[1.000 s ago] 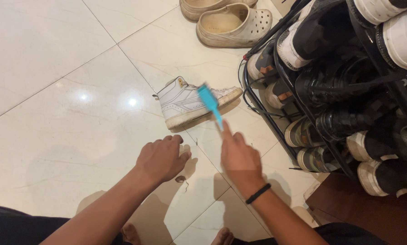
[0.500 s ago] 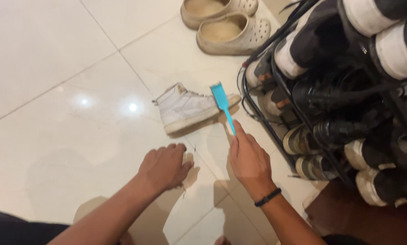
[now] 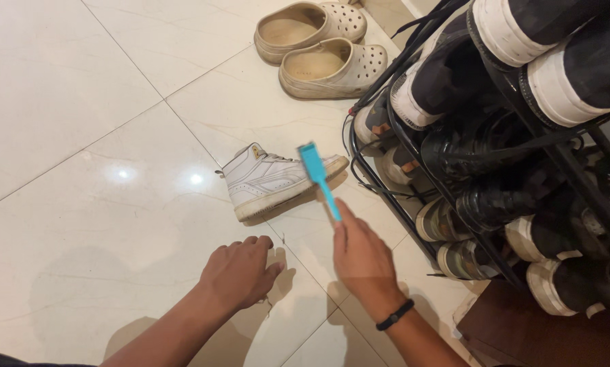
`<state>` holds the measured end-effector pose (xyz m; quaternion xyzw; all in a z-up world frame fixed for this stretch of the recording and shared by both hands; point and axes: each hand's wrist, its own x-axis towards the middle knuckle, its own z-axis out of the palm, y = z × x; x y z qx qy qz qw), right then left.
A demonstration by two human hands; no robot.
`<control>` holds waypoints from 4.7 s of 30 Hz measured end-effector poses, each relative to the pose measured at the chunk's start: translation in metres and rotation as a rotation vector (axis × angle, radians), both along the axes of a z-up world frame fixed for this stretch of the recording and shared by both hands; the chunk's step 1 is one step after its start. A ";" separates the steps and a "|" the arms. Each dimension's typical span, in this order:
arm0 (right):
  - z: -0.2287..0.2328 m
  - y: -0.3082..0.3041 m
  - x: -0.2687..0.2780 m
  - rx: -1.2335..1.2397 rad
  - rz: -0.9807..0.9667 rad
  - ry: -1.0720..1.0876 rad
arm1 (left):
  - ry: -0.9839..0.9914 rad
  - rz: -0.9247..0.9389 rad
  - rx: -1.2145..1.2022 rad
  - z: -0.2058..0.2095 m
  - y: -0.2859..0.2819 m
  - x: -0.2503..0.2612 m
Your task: The person scrubs the upper surface of a white high-top sneaker using a blue brush. The person holds the shoe steady with their left hand while scrubbing with their right hand.
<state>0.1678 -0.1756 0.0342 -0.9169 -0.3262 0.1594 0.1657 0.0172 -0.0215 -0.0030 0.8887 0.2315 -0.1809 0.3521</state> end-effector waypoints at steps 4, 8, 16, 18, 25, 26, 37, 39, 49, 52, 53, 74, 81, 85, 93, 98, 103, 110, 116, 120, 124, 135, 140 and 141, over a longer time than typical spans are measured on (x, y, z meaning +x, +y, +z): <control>0.005 0.006 0.003 -0.250 -0.073 0.109 | 0.007 -0.017 0.008 -0.002 0.000 0.001; 0.002 0.006 -0.020 -0.165 0.027 0.122 | 0.000 -0.009 0.021 -0.002 0.000 0.001; 0.001 0.007 -0.013 -0.024 -0.043 0.172 | 0.049 -0.004 0.021 0.000 0.002 0.002; 0.001 0.008 -0.016 -0.067 -0.036 0.191 | 0.044 0.006 0.011 0.000 0.002 0.002; 0.012 0.014 -0.018 -0.059 -0.048 0.194 | 0.044 0.002 0.002 0.003 0.002 0.003; 0.012 0.015 -0.018 -0.033 -0.062 0.180 | 0.049 -0.003 -0.001 0.003 0.003 0.003; 0.002 0.004 -0.019 -0.024 -0.097 0.139 | 0.037 0.045 0.012 0.008 -0.003 -0.012; -0.001 0.006 -0.018 -0.015 -0.091 0.143 | 0.051 0.072 -0.004 0.009 -0.005 -0.016; 0.004 0.022 -0.027 -0.143 -0.030 0.249 | 0.030 0.111 0.020 0.004 -0.003 -0.021; 0.008 0.023 -0.028 -0.166 -0.034 0.295 | 0.019 0.082 0.026 0.003 -0.002 -0.014; 0.009 0.024 -0.026 -0.159 -0.027 0.287 | 0.009 0.074 0.028 0.002 -0.001 -0.011; 0.006 0.017 -0.024 -0.107 0.106 0.157 | 0.028 0.022 0.038 0.009 -0.021 0.000; 0.025 0.037 -0.022 -0.318 0.166 0.195 | 0.013 0.149 0.069 0.016 -0.018 -0.030; 0.021 0.045 -0.023 -0.374 0.243 0.220 | 0.172 0.198 0.050 0.026 -0.019 -0.042; 0.007 0.046 -0.014 -0.352 0.251 0.199 | 0.192 0.222 0.048 0.025 -0.016 -0.056; 0.008 0.051 -0.013 -0.364 0.225 0.229 | 0.267 0.139 0.044 0.011 -0.019 -0.055; 0.010 0.052 -0.013 -0.285 0.225 0.228 | 0.133 0.054 0.094 0.010 -0.021 -0.045; 0.006 0.050 -0.008 -0.143 0.272 0.167 | 0.013 -0.445 0.333 0.008 0.021 0.003; -0.005 0.050 0.006 -0.107 0.406 0.082 | 0.076 -0.535 0.388 -0.003 0.047 0.048; -0.007 0.049 0.038 -0.079 0.529 0.029 | 0.093 -0.488 0.420 -0.031 0.061 0.046; 0.001 0.037 0.033 -0.053 0.436 0.054 | 0.147 -0.547 0.471 -0.056 0.056 0.023; 0.013 0.019 0.021 -0.244 0.417 -0.064 | 0.231 -0.499 0.465 -0.018 0.073 -0.013; 0.012 0.012 0.023 -0.266 0.382 0.066 | 0.305 -0.511 0.511 -0.020 0.082 -0.010; 0.008 0.012 0.017 -0.312 0.393 0.096 | 0.317 -0.538 0.520 -0.022 0.080 -0.007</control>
